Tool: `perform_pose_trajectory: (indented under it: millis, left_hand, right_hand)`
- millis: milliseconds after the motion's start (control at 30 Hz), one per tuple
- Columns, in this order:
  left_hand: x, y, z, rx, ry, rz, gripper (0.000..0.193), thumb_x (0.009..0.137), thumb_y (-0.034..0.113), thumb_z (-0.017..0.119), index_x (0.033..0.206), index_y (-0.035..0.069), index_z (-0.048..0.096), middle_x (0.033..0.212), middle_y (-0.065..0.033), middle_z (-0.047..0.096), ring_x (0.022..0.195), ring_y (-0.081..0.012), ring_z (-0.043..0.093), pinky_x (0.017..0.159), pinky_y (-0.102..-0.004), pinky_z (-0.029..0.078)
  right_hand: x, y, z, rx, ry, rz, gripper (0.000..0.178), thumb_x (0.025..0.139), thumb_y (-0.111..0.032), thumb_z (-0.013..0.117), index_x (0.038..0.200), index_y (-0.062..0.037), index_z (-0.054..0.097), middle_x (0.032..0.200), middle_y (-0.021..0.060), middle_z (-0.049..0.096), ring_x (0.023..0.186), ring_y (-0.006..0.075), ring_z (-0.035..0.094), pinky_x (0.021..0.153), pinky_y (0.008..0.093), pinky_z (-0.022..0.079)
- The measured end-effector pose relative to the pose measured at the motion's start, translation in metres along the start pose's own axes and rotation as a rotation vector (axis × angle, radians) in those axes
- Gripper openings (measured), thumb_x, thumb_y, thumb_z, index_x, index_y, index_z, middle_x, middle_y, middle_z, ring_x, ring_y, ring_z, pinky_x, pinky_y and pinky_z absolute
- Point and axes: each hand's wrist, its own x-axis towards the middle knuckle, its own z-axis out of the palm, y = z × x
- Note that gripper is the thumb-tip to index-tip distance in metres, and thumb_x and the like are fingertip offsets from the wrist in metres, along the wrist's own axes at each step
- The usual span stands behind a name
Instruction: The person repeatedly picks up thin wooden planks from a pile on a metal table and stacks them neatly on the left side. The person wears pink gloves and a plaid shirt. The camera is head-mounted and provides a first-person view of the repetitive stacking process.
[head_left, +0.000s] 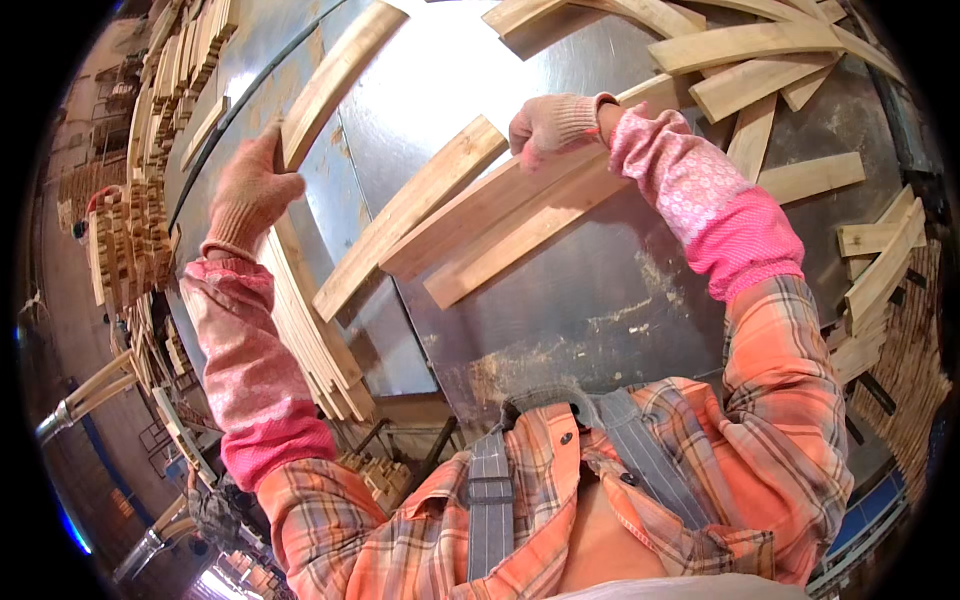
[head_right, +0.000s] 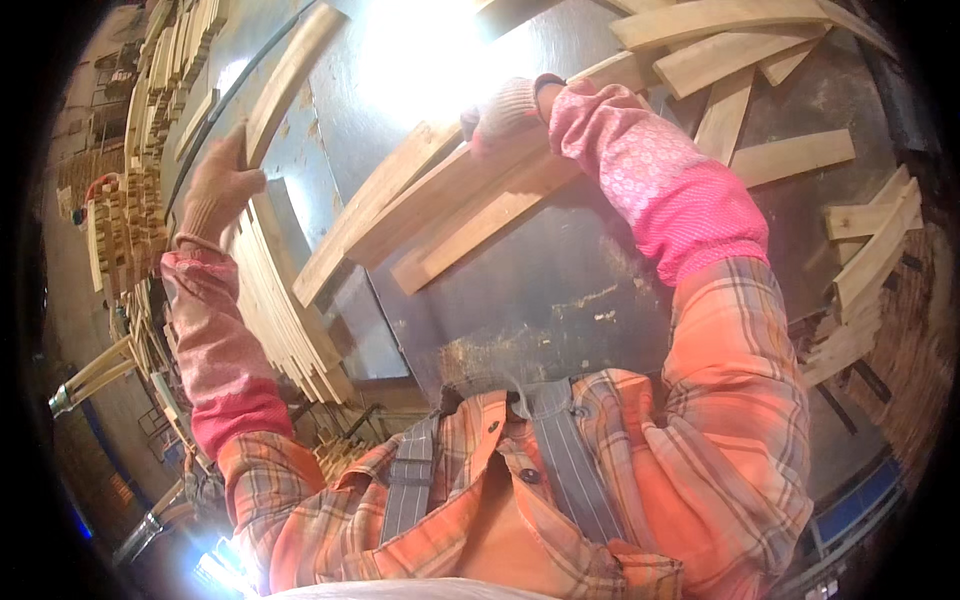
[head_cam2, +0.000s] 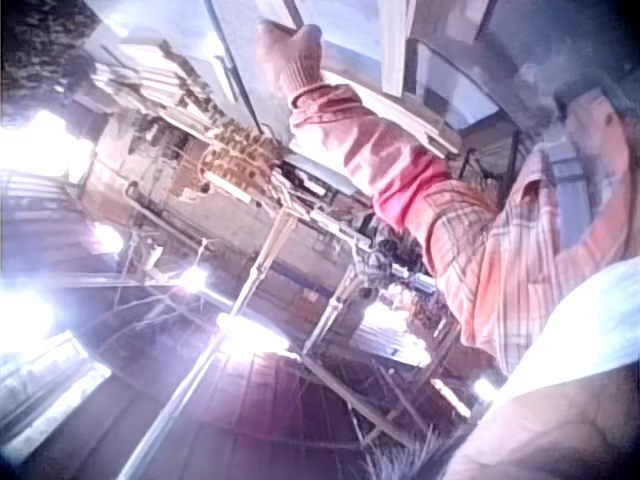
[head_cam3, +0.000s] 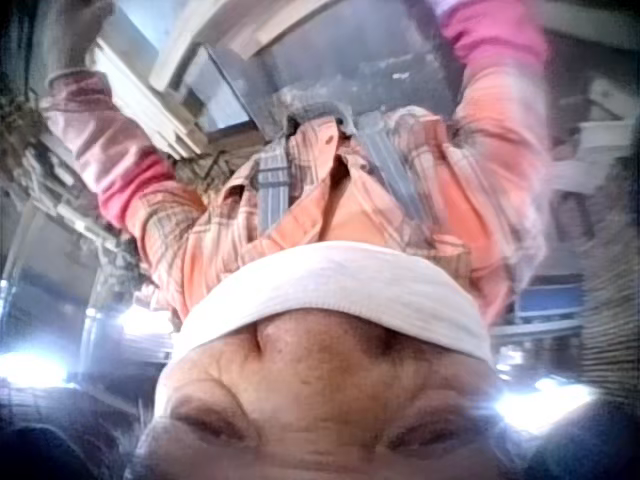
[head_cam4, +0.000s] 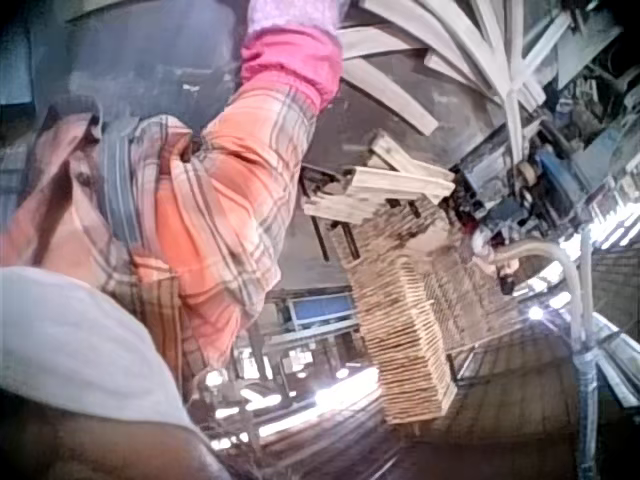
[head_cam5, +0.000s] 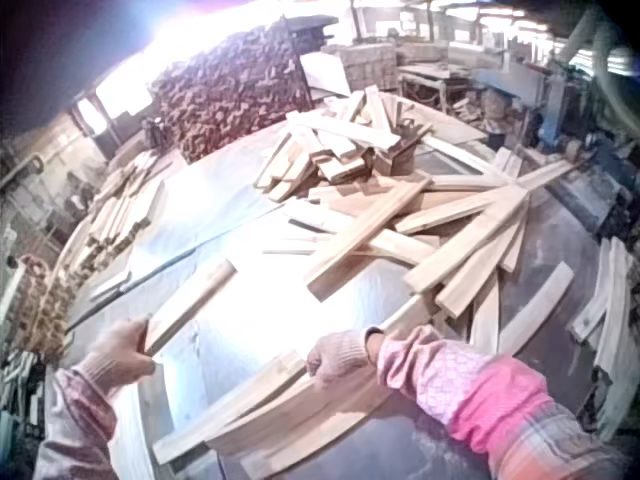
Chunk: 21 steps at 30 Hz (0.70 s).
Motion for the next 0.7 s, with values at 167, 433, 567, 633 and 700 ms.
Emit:
perform_pose_trajectory:
  millis: [167,433,567,633,700]
  left_hand:
    - [-0.021,-0.039,0.090,-0.376,-0.237,-0.299,0.039,0.078,0.024,0.072,0.109,0.001,0.069,0.089,-0.0127,0.070,0.083,-0.0235,0.067,0.079,-0.0372,0.053]
    - [-0.077,-0.047,0.210,-0.564,-0.163,-0.557,0.064,0.074,0.031,0.079,0.127,0.000,0.062,0.105,-0.0212,0.074,0.096,-0.0334,0.073,0.087,-0.0397,0.056]
    - [-0.108,-0.022,0.220,-0.533,-0.120,-0.372,0.077,0.075,0.038,0.082,0.136,0.000,0.053,0.118,-0.0248,0.070,0.113,-0.0396,0.070,0.098,-0.0437,0.054]
    - [-0.134,-0.005,0.228,-0.425,-0.127,-0.334,0.084,0.073,0.040,0.084,0.139,0.002,0.049,0.124,-0.0260,0.067,0.116,-0.0410,0.067,0.100,-0.0442,0.053]
    - [-0.158,0.006,0.236,-0.420,-0.092,-0.315,0.087,0.072,0.041,0.086,0.140,0.002,0.048,0.126,-0.0267,0.065,0.118,-0.0419,0.066,0.102,-0.0452,0.052]
  right_hand:
    - [0.002,0.003,0.039,-0.433,0.112,0.092,0.032,0.082,-0.023,0.071,0.111,-0.0089,0.070,0.109,0.0154,0.072,0.104,0.0362,0.068,0.091,0.0481,0.053]
    - [-0.059,0.007,0.131,-0.262,0.573,0.281,0.035,0.085,-0.020,0.066,0.116,-0.0053,0.067,0.118,0.0185,0.066,0.114,0.0388,0.062,0.098,0.0485,0.051]
    - [-0.037,-0.068,0.198,-0.259,0.440,0.166,0.046,0.091,-0.031,0.063,0.132,-0.0080,0.065,0.136,0.0190,0.061,0.128,0.0372,0.058,0.107,0.0490,0.048]
    - [-0.015,-0.093,0.207,-0.149,0.541,0.219,0.047,0.094,-0.036,0.062,0.132,-0.0092,0.065,0.137,0.0183,0.060,0.129,0.0374,0.058,0.107,0.0503,0.048]
    - [0.004,-0.110,0.208,-0.146,0.534,0.304,0.049,0.095,-0.041,0.061,0.133,-0.0105,0.065,0.138,0.0175,0.060,0.129,0.0376,0.058,0.107,0.0511,0.048]
